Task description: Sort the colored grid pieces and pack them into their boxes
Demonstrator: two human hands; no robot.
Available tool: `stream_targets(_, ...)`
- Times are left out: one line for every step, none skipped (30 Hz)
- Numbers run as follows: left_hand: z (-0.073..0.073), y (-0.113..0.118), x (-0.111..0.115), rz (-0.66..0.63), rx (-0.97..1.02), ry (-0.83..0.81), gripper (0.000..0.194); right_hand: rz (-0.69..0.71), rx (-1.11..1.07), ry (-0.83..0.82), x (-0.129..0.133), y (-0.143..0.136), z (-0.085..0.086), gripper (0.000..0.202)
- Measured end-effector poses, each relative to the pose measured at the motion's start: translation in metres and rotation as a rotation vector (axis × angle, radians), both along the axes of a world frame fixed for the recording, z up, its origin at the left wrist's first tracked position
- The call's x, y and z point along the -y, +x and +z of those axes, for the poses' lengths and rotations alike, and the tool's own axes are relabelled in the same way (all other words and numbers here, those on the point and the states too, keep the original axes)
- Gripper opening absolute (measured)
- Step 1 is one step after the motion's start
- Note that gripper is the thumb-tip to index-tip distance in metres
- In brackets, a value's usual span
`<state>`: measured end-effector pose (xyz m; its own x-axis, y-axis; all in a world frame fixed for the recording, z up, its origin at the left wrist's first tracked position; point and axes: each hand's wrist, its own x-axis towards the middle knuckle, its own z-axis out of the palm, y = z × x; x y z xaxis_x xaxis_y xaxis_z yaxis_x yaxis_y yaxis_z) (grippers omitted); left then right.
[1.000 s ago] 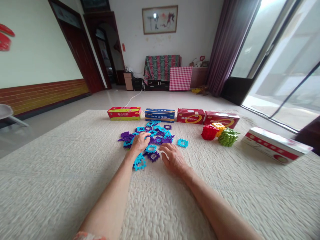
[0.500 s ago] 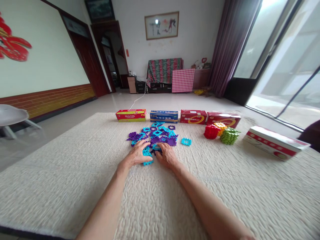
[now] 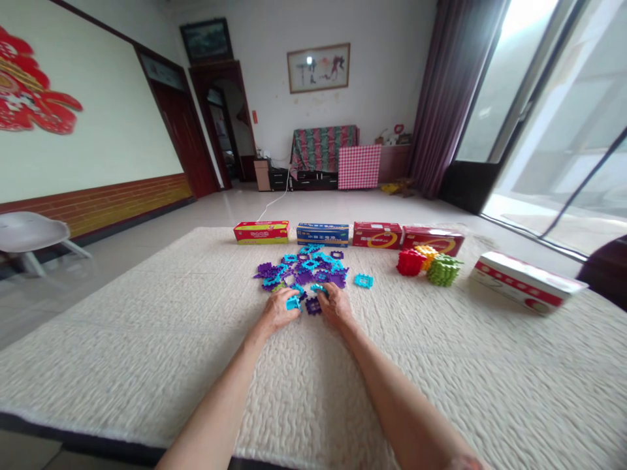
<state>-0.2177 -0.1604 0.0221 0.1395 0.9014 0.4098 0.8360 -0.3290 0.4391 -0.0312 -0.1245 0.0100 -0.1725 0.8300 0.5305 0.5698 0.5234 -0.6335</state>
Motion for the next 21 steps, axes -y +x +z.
stream_targets(0.002, 0.001, 0.000, 0.005, -0.007, 0.005, 0.042, -0.013, -0.023, -0.006, -0.001, 0.000, 0.000, 0.022)
stream_targets(0.004, 0.002, 0.000, 0.011, -0.016, 0.006, 0.040, -0.022, -0.045, -0.012, -0.002, 0.000, 0.000, 0.022)
stream_targets(0.006, 0.002, 0.000, 0.015, -0.026, 0.003, 0.039, -0.026, -0.066, -0.018, -0.002, 0.000, 0.000, 0.022)
stream_targets(0.007, 0.003, -0.001, 0.019, -0.034, -0.003, 0.038, -0.026, -0.087, -0.024, -0.003, 0.001, 0.000, 0.022)
stream_targets(0.009, 0.004, -0.001, 0.025, -0.039, -0.008, 0.037, -0.022, -0.108, -0.031, -0.003, 0.001, 0.000, 0.022)
stream_targets(0.010, 0.004, -0.002, 0.031, -0.040, -0.011, 0.035, -0.016, -0.131, -0.038, -0.003, 0.001, 0.000, 0.023)
stream_targets(0.012, 0.005, -0.003, 0.038, -0.035, -0.009, 0.034, -0.007, -0.156, -0.046, -0.002, 0.001, 0.000, 0.023)
stream_targets(0.013, 0.006, -0.005, 0.048, -0.022, 0.002, 0.032, 0.001, -0.183, -0.057, -0.002, 0.001, 0.001, 0.023)
stream_targets(0.014, 0.007, -0.007, 0.057, -0.004, 0.018, 0.029, 0.009, -0.214, -0.069, -0.001, 0.001, 0.002, 0.024)
stream_targets(0.014, 0.009, -0.008, 0.066, 0.020, 0.038, 0.026, 0.015, -0.247, -0.084, 0.000, 0.001, 0.003, 0.025)
stream_targets(0.015, 0.011, -0.011, 0.074, 0.047, 0.056, 0.022, 0.019, -0.283, -0.101, 0.000, 0.002, 0.003, 0.027)
stream_targets(0.016, 0.013, -0.013, 0.082, 0.072, 0.071, 0.020, 0.020, -0.322, -0.118, 0.000, 0.002, 0.004, 0.028)
stream_targets(0.017, 0.016, -0.016, 0.088, 0.094, 0.084, 0.018, 0.018, -0.365, -0.136, 0.000, 0.002, 0.005, 0.030)
stream_targets(0.018, 0.019, -0.019, 0.094, 0.111, 0.094, 0.018, 0.014, -0.411, -0.153, -0.001, 0.003, 0.005, 0.032)
stream_targets(0.019, 0.023, -0.022, 0.103, 0.128, 0.104, 0.017, 0.011, -0.458, -0.172, -0.003, 0.004, 0.005, 0.032)
stream_targets(0.020, 0.027, -0.025, 0.111, 0.148, 0.117, 0.017, 0.009, -0.509, -0.192, -0.004, 0.005, 0.004, 0.033)
stream_targets(0.021, 0.032, -0.029, 0.115, 0.175, 0.133, 0.016, 0.010, -0.560, -0.214, -0.006, 0.007, 0.004, 0.033)
stream_targets(0.022, 0.037, -0.032, 0.116, 0.211, 0.147, 0.015, 0.015, -0.613, -0.239, -0.008, 0.008, 0.003, 0.033)
stream_targets(0.023, 0.043, -0.036, 0.114, 0.255, 0.156, 0.016, 0.024, -0.664, -0.268, -0.010, 0.010, 0.003, 0.035)
stream_targets(0.024, 0.048, -0.041, 0.110, 0.306, 0.153, 0.017, 0.037, -0.713, -0.299, -0.011, 0.012, 0.002, 0.036)
stream_targets(0.024, 0.053, -0.045, 0.105, 0.358, 0.139, 0.019, 0.052, -0.759, -0.331, -0.013, 0.014, 0.001, 0.038)
